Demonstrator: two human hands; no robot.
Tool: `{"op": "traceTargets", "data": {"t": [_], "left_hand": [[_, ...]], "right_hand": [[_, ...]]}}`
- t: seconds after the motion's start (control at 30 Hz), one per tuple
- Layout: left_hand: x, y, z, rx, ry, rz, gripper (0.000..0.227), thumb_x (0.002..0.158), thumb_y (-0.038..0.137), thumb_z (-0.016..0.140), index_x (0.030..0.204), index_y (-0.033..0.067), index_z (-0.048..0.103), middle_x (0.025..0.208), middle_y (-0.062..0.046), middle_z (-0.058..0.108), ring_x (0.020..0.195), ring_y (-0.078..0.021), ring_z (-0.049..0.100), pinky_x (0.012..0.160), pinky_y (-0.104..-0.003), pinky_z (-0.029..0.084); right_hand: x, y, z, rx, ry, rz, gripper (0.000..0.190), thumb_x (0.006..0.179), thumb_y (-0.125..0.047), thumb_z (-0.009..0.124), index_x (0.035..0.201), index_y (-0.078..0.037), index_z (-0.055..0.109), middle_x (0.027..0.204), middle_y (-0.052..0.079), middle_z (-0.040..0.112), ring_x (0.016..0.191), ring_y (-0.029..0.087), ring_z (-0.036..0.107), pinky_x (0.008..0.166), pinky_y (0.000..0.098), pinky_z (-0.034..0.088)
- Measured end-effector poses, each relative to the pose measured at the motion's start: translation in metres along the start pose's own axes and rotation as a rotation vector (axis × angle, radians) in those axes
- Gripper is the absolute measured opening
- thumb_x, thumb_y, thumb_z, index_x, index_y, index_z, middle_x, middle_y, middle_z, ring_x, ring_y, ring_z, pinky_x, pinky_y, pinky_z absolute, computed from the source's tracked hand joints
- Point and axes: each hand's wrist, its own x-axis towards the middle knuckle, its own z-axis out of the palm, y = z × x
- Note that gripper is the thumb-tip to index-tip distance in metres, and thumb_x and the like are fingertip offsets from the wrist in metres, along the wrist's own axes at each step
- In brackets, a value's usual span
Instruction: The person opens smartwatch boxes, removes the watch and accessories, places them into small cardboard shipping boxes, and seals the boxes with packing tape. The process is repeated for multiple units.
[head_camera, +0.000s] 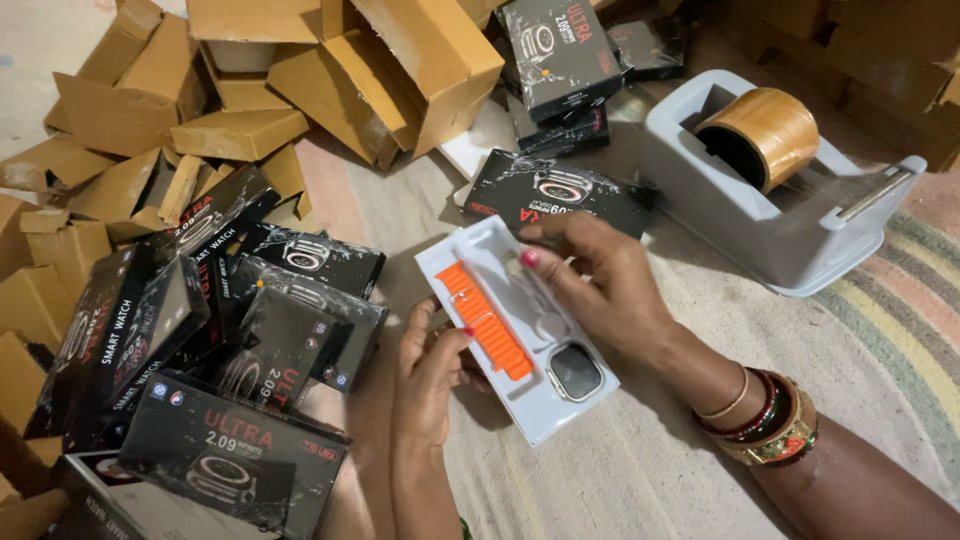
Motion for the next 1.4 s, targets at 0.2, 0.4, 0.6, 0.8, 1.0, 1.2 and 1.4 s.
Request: {"op": "traceTargets", "data": {"t": [0.2,0.4,0.6,0.8,1.0,1.2,1.4], "left_hand": [[-0.001,0.015,-0.024,-0.252,0.309,0.178,0.044,0.089,0.014,0.059,0.131,-0.002,0.056,0.081,-0.004,0.066,0.049,-0.0054,0.053,0.04,-0.022,0.043],[-0.01,0.026,-0.046,-0.327,0.485,0.407,0.034,0.088,0.005,0.055,0.121,-0.0048,0.06,0.079,-0.004,0.061,0.049,-0.0039,0.047,0.04,-0.02,0.041],[-0.003,0.016,-0.042,-0.265,0.481,0.387,0.031,0.088,-0.002,0.055,0.119,-0.0056,0.061,0.078,-0.004,0.06,0.049,-0.0044,0.046,0.039,-0.018,0.036],[0.007,0.015,-0.033,-0.168,0.402,0.119,0.027,0.088,0.001,0.055,0.115,-0.0004,0.053,0.076,-0.007,0.062,0.047,-0.0088,0.05,0.037,-0.024,0.042],[0.009,0.004,-0.018,-0.031,0.214,-0.118,0.037,0.085,0.018,0.063,0.118,0.0084,0.049,0.087,-0.013,0.068,0.063,-0.0195,0.065,0.051,-0.035,0.054],[0.019,-0.011,-0.025,-0.065,0.126,-0.147,0.034,0.084,0.017,0.064,0.114,0.0026,0.054,0.091,-0.013,0.068,0.064,-0.0228,0.065,0.054,-0.038,0.057],[0.02,-0.016,-0.026,0.002,0.149,-0.209,0.033,0.084,0.018,0.063,0.114,0.0048,0.056,0.091,-0.014,0.069,0.064,-0.0237,0.066,0.054,-0.038,0.056]], "right_hand": [[0.008,0.013,-0.003,-0.311,-0.101,0.112,0.028,0.093,-0.019,0.067,0.118,-0.007,0.071,0.108,0.011,0.075,0.086,0.021,0.072,0.073,0.0345,0.058],[0.003,0.035,0.025,-0.55,-0.333,-0.337,0.061,0.075,-0.034,0.081,0.12,0.005,0.066,0.119,0.021,0.067,0.11,0.04,0.061,0.095,0.0479,0.05],[0.009,0.048,0.048,-0.893,-0.303,-0.379,0.043,0.082,-0.03,0.076,0.11,0.001,0.068,0.12,0.019,0.067,0.108,0.034,0.063,0.093,0.0461,0.051],[0.012,0.039,0.029,-0.797,-0.231,-0.172,0.023,0.089,-0.021,0.071,0.102,-0.002,0.07,0.1,0.017,0.07,0.08,0.029,0.07,0.07,0.0392,0.059],[0.005,0.015,0.003,-0.581,0.047,-0.525,0.012,0.087,-0.007,0.075,0.098,-0.005,0.072,0.098,0.011,0.073,0.086,0.025,0.07,0.073,0.0383,0.058],[-0.006,-0.001,-0.002,-0.601,-0.27,-0.736,0.015,0.08,-0.021,0.076,0.086,-0.007,0.075,0.105,0.009,0.075,0.1,0.025,0.069,0.085,0.043,0.057],[0.002,0.009,-0.003,-0.435,-0.359,-0.574,0.038,0.093,-0.044,0.071,0.092,-0.007,0.079,0.105,0.014,0.075,0.103,0.026,0.067,0.094,0.0433,0.053]]}}
